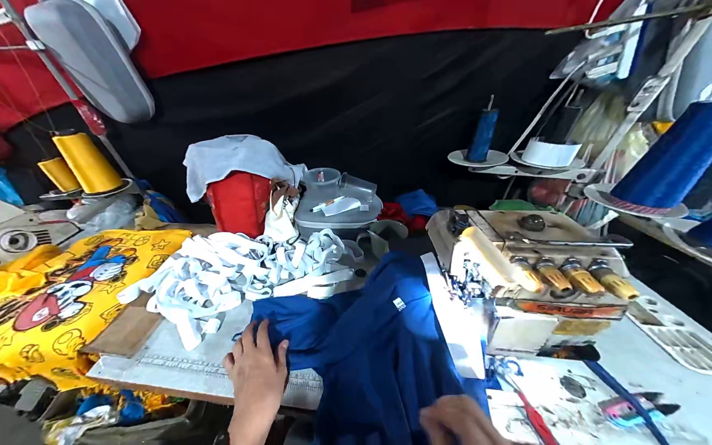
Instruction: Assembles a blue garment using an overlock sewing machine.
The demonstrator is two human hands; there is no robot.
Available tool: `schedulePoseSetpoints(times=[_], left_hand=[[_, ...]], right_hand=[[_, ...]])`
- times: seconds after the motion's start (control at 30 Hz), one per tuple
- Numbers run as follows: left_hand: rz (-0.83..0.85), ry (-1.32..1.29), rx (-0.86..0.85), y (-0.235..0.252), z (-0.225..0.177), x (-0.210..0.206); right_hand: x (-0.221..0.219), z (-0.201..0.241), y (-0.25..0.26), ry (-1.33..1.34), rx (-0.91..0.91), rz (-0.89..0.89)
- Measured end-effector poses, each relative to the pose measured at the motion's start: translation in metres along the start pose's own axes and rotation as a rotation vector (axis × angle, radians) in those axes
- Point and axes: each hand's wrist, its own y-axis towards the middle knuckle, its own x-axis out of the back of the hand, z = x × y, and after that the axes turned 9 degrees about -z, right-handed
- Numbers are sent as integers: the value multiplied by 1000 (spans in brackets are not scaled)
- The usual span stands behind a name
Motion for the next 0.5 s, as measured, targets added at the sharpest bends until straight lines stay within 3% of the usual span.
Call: schedulePoseSetpoints(times=[0.1, 0.2, 0.3, 0.4, 0.5], left_hand=[[141, -89, 62, 6, -6, 8], [249, -549, 82, -5, -33, 16], [249, -816, -100, -16, -66, 33], [180, -968, -164, -9, -72, 35], [202, -1019, 82, 16, -60, 11]], right_hand=[[-29, 15, 10, 202, -92, 219], [-52, 30, 34, 291, -203, 298], [-73, 25, 55, 211, -191, 377], [-84, 7, 63, 101, -79, 253], [-64, -10, 74, 96, -40, 22]])
